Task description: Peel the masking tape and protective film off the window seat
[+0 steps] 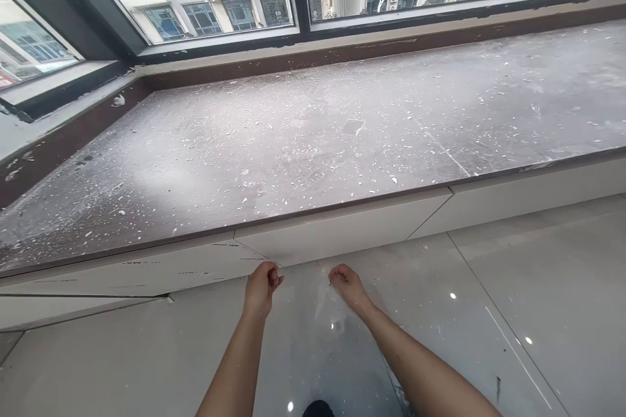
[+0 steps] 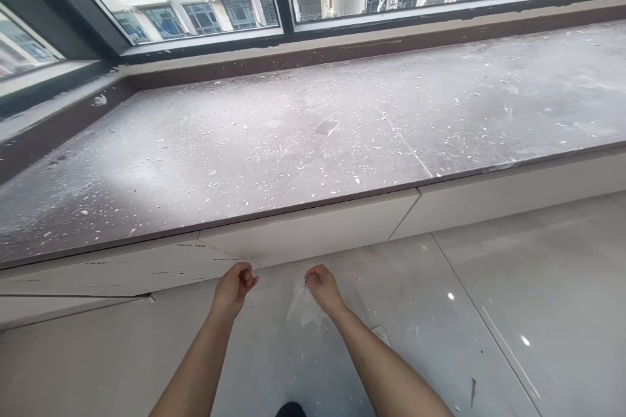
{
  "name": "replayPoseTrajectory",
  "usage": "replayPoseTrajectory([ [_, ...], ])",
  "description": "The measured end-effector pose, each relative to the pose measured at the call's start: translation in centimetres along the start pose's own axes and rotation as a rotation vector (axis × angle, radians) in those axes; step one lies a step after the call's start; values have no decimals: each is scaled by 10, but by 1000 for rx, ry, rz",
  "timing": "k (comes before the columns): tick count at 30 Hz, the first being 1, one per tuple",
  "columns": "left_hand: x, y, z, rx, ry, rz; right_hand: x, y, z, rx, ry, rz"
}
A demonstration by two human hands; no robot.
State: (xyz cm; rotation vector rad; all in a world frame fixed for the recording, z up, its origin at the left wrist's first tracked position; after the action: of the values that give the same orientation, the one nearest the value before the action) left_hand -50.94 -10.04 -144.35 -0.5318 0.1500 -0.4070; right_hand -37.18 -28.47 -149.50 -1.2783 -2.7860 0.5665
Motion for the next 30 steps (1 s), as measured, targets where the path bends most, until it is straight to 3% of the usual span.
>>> replayPoseTrajectory([
  [5,-8,-14,-27,14,261,-33,-9,20,-31,-138,85,38],
  [8,-10,-28,-57,-25,402,-108,-11,24,-36,-159,51,35],
  [10,-11,-32,-67,-32,379,-125,-10,24,-36,-189,19,32],
  [12,-12,-30,-60,-13,209,-85,-10,23,-37,-210,-4,34],
  [15,-9,-20,-32,10,-41,-2,-10,22,-39,-211,-32,52],
  [19,2,-8,-4,-29,-25,53,-10,21,-43,-196,-54,61],
  [30,3,2,-3,9,-100,166,-9,20,-43,-226,-104,69],
])
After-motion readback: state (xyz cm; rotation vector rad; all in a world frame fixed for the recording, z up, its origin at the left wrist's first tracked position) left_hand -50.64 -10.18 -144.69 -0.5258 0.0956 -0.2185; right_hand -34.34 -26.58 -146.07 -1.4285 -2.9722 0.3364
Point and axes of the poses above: each hand's wrist, its own y-axis towards the middle knuckle, its own x-axis out of the palm, z = x × y, the point moved 7 cm from there along y, towards the middle knuckle, and after that the axes turned 4 degrees about z, right-handed, at the moved point
